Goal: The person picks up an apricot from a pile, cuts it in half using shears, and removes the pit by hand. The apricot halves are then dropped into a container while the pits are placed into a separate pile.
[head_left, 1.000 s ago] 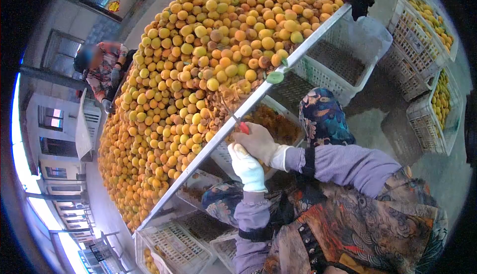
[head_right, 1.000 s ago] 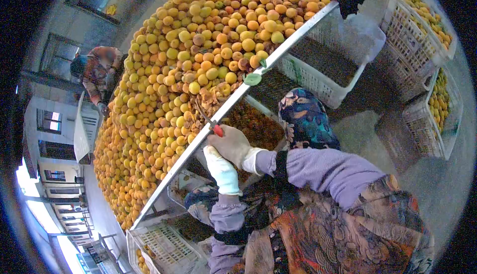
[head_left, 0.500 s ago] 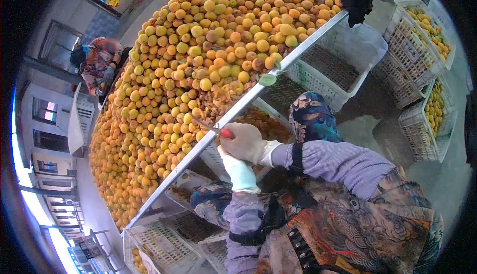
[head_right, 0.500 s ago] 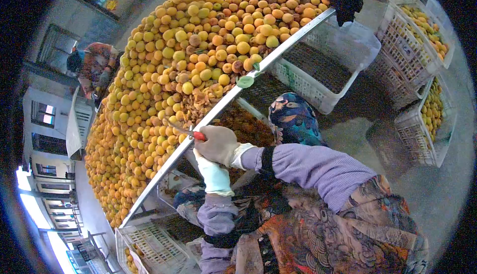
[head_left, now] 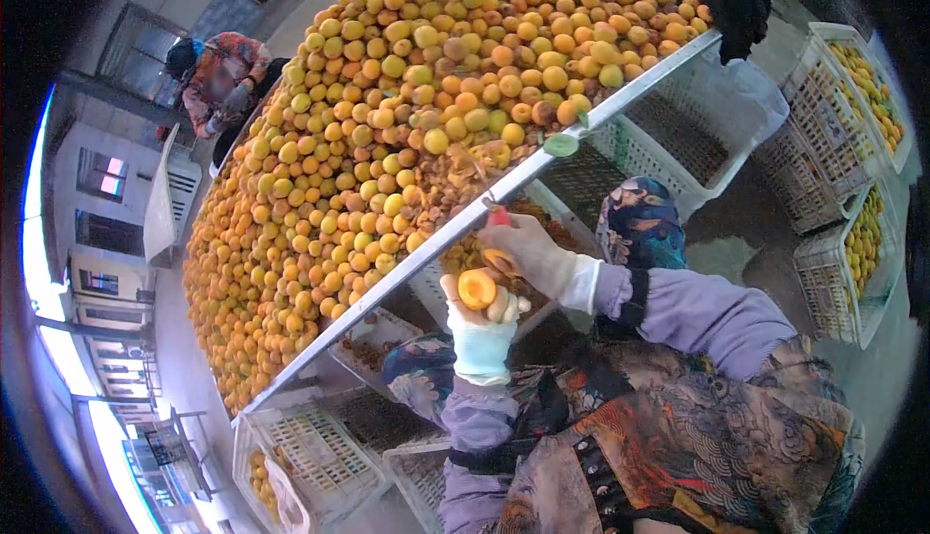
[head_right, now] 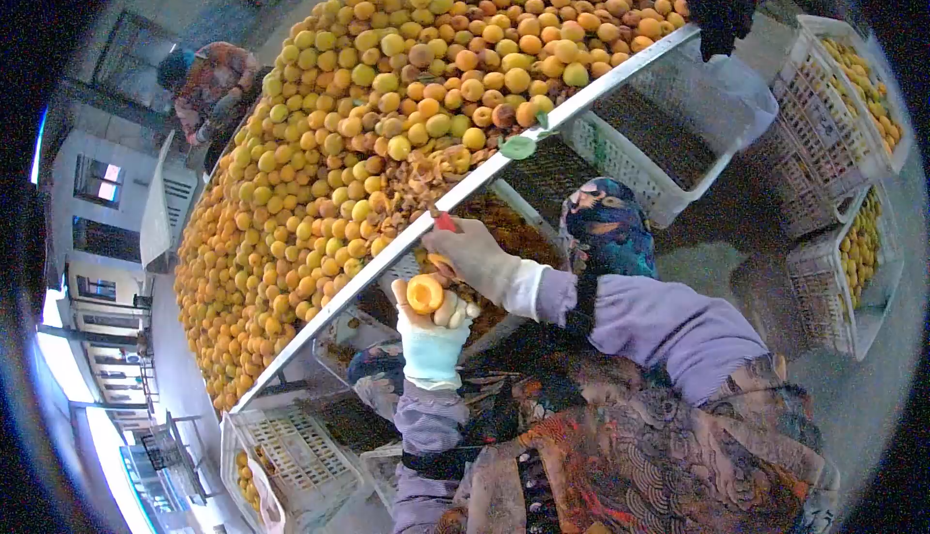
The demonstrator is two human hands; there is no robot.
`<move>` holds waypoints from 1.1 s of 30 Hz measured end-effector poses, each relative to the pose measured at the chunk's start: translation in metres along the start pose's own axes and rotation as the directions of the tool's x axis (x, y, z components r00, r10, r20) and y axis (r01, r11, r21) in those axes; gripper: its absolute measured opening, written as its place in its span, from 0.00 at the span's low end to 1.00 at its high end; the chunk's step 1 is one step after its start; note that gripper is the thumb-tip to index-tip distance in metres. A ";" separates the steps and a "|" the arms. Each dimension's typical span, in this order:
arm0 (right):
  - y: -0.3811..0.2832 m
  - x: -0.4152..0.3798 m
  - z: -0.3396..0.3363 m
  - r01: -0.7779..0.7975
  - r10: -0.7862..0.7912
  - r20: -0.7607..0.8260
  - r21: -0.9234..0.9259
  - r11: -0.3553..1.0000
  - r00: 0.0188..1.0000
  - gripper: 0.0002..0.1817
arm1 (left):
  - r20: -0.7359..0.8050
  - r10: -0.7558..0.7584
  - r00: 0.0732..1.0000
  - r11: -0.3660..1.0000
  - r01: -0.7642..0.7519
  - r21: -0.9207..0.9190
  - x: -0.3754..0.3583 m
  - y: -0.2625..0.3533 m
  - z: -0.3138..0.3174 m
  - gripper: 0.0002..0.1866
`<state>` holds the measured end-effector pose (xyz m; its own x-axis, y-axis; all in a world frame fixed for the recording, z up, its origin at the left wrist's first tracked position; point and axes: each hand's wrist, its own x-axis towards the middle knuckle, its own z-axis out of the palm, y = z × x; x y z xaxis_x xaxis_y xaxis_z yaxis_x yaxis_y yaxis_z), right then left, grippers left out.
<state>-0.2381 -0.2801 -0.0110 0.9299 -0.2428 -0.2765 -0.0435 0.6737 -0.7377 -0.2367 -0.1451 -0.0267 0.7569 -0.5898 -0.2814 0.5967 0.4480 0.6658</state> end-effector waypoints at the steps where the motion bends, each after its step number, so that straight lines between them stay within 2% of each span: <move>1: 0.000 -0.002 -0.001 -0.013 0.013 -0.009 0.013 1.000 1.000 0.07 | 0.043 -0.076 0.996 0.984 0.082 -0.156 0.002 0.004 -0.002 0.27; 5: -0.003 -0.007 -0.011 -0.002 0.016 0.109 -0.135 0.991 0.994 0.08 | -0.016 -0.014 1.000 0.992 0.012 -0.129 0.000 0.012 -0.005 0.29; 7: -0.006 -0.009 -0.009 -0.121 0.117 0.137 0.018 0.993 0.984 0.11 | -0.156 0.051 0.986 0.998 -0.046 0.036 0.002 0.012 -0.007 0.30; 8: -0.005 -0.012 -0.002 -0.028 0.033 0.030 -0.156 0.987 0.999 0.12 | -0.126 0.054 0.991 0.998 -0.048 0.052 0.002 0.016 -0.008 0.28; 9: -0.001 -0.006 -0.004 -0.021 0.026 0.030 -0.163 0.986 0.999 0.12 | -0.118 0.056 0.991 0.998 -0.051 0.047 0.005 0.017 -0.013 0.28; 11: 0.014 0.008 -0.016 -0.240 0.241 0.054 -0.016 0.971 0.969 0.11 | -0.152 0.190 0.970 0.948 -0.141 0.284 0.012 0.013 -0.029 0.26; 12: 0.013 0.005 -0.017 -0.123 0.140 0.144 -0.119 0.985 0.980 0.11 | -0.113 0.198 0.974 0.928 -0.149 0.342 0.013 0.017 -0.034 0.24; 13: 0.012 0.005 -0.015 -0.123 0.141 0.142 -0.124 0.985 0.980 0.11 | -0.113 0.198 0.974 0.929 -0.150 0.338 0.014 0.017 -0.035 0.24; 14: 0.011 0.005 -0.014 -0.158 0.162 0.108 -0.039 0.987 0.981 0.09 | -0.080 0.352 0.932 0.758 -0.234 0.609 0.014 0.015 -0.035 0.22; 15: 0.009 0.005 -0.012 -0.190 0.186 0.075 0.049 0.980 0.980 0.08 | -0.002 0.482 0.876 0.504 -0.275 0.819 0.012 0.016 -0.028 0.23; 16: 0.010 0.007 -0.014 -0.193 0.189 0.075 0.045 0.980 0.979 0.08 | -0.037 0.434 0.900 0.598 -0.257 0.759 0.005 0.020 -0.011 0.26; 17: 0.013 0.009 -0.018 0.139 -0.090 0.187 -0.267 0.954 0.978 0.08 | -0.032 0.418 0.908 0.604 -0.252 0.756 0.002 0.020 -0.003 0.28; 18: 0.013 0.010 -0.017 0.468 -0.305 0.376 -0.495 0.733 0.875 0.08 | 0.043 0.431 0.901 0.509 -0.282 0.813 0.000 0.017 -0.001 0.30; 19: 0.014 0.010 -0.014 0.467 -0.298 0.384 -0.496 0.732 0.874 0.08 | 0.117 0.437 0.892 0.407 -0.312 0.858 -0.001 0.013 0.002 0.31; 20: 0.013 0.009 -0.010 0.299 -0.193 0.263 -0.460 0.836 0.945 0.08 | 0.199 0.476 0.857 0.345 -0.390 0.854 0.001 0.010 0.006 0.33; 21: 0.012 0.007 -0.002 0.124 -0.070 0.150 -0.398 0.909 0.986 0.08 | 0.164 0.475 0.865 0.302 -0.335 0.893 0.002 0.009 0.011 0.31; 22: 0.012 0.005 0.007 0.065 -0.056 0.038 -0.289 0.955 0.998 0.07 | 0.133 0.489 0.862 0.326 -0.323 0.889 0.004 0.006 0.009 0.30; 23: 0.018 0.008 0.004 0.079 -0.063 0.064 -0.294 0.953 0.996 0.07 | 0.107 0.509 0.854 0.346 -0.316 0.883 0.007 0.004 0.005 0.29; 24: 0.026 0.014 -0.007 0.011 0.005 0.071 -0.219 0.976 0.997 0.08 | 0.109 0.536 0.837 0.379 -0.354 0.855 0.011 0.000 0.001 0.28; 25: 0.030 0.018 -0.014 -0.060 0.074 0.089 -0.144 0.988 0.993 0.09 | 0.142 0.552 0.821 0.293 -0.351 0.890 0.012 -0.002 -0.002 0.28; 27: 0.032 0.016 -0.011 0.026 -0.017 0.067 -0.138 0.990 0.998 0.07 | 0.131 0.530 0.838 0.315 -0.338 0.887 0.007 -0.002 0.002 0.28; 29: 0.032 0.015 -0.014 0.034 -0.031 0.017 -0.227 0.973 0.999 0.06 | 0.074 0.513 0.855 0.461 -0.347 0.817 0.012 -0.013 -0.010 0.28; 30: 0.031 0.011 -0.011 0.065 -0.059 0.035 -0.241 0.968 0.998 0.05 | 0.085 0.483 0.872 0.375 -0.294 0.879 0.006 -0.004 -0.003 0.29; 31: 0.035 0.014 -0.014 0.052 -0.046 0.031 -0.257 0.965 0.998 0.06 | 0.123 0.493 0.861 0.326 -0.313 0.892 0.007 -0.004 -0.004 0.30; 33: 0.040 0.016 -0.017 0.102 -0.100 0.023 -0.341 0.934 0.995 0.06 | 0.092 0.459 0.884 0.372 -0.286 0.883 0.003 -0.001 -0.002 0.30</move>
<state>-0.2314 -0.2692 -0.0553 0.9377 -0.2928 -0.1871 -0.0706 0.3667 -0.9277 -0.2344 -0.1465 -0.0298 0.9181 -0.3776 0.1206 -0.2294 -0.2579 0.9385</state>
